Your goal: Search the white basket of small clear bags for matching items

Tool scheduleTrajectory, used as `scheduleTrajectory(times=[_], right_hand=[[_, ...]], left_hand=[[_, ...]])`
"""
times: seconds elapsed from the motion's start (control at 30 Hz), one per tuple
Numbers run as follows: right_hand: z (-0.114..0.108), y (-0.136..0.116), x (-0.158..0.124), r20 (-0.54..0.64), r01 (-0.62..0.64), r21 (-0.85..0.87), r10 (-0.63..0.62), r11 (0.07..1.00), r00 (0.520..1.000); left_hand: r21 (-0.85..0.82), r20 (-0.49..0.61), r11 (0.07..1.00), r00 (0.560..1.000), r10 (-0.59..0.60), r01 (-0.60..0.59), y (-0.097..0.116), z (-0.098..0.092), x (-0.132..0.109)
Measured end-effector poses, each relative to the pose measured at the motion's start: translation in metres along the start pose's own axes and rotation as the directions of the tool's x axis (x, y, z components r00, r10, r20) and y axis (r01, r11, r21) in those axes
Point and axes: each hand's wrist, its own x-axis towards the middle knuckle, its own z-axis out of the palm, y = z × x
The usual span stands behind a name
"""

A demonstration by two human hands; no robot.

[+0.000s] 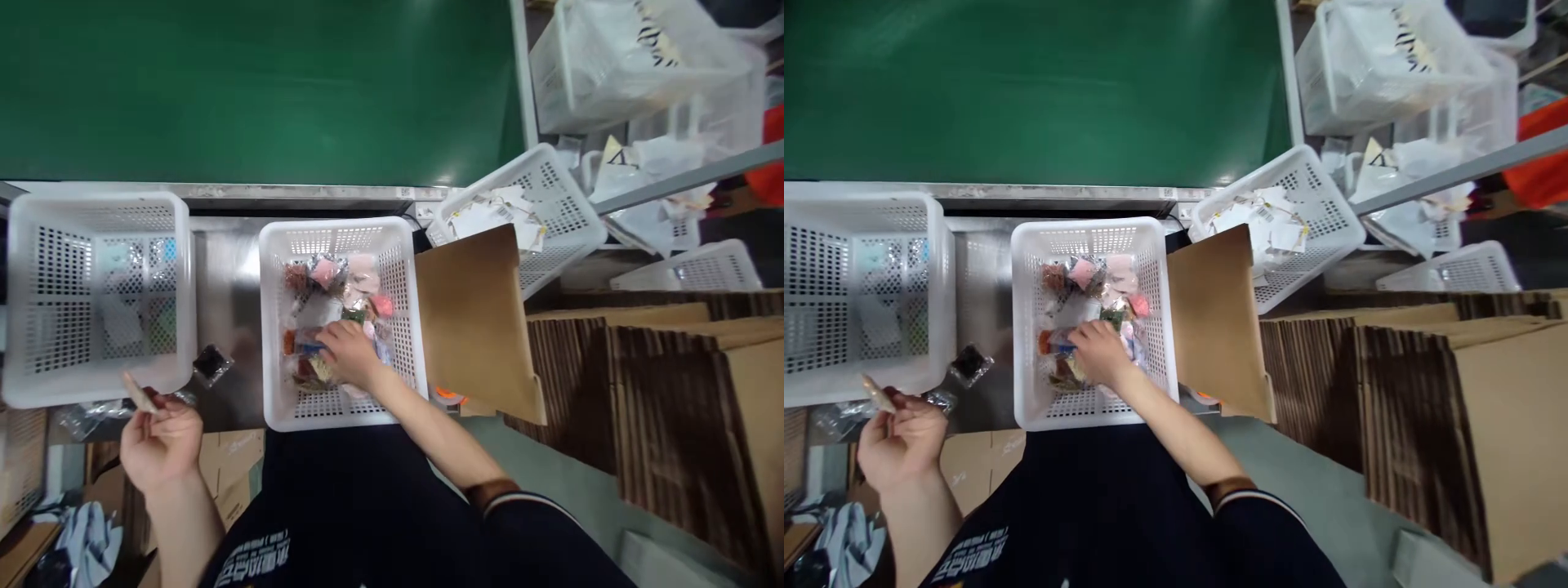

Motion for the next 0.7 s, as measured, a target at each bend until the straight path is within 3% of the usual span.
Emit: scheduleTrajectory(times=[0.07,0.13,0.2,0.27,0.33,0.4,0.47,0.57,0.7], right_hand=[[-0.005,-0.003,-0.003,0.001,0.093,0.121,-0.094,0.988,0.996],[-0.016,0.003,0.017,-0.099,0.052,0.164,-0.036,0.985,0.994],[-0.026,0.016,0.053,-0.189,-0.104,0.103,0.123,0.989,0.974],[-0.029,0.027,0.09,-0.154,-0.221,0.001,0.219,0.975,0.964],[-0.023,0.032,0.115,-0.101,-0.231,-0.117,0.22,0.966,0.97],[-0.012,0.029,0.12,-0.09,-0.188,-0.191,0.174,0.963,0.981],[-0.001,0.02,0.106,-0.089,-0.147,-0.196,0.132,0.97,0.987],[0.011,0.005,0.059,-0.067,-0.086,-0.161,0.076,0.983,0.995],[0.028,-0.001,-0.015,-0.187,0.124,-0.066,-0.134,0.99,0.973]], left_hand=[[0.002,0.006,1.0,1.0,-0.009,0.009,-0.001,0.001,0.001],[0.004,0.012,1.0,1.0,-0.017,0.017,-0.003,0.005,0.001],[0.015,0.031,0.999,0.999,-0.032,0.032,-0.005,0.008,0.001],[0.035,0.051,0.998,0.997,-0.051,0.049,-0.006,0.011,0.0],[0.054,0.056,0.997,0.997,-0.056,0.053,-0.005,0.011,0.0],[0.058,0.031,0.998,0.999,-0.03,0.029,-0.004,0.011,0.001],[0.043,-0.006,0.999,1.0,-0.017,0.017,-0.003,0.009,0.002],[0.027,-0.011,0.999,1.0,-0.025,0.025,-0.004,0.009,0.004],[0.044,0.03,0.998,0.999,-0.039,0.038,-0.01,0.01,0.007]])
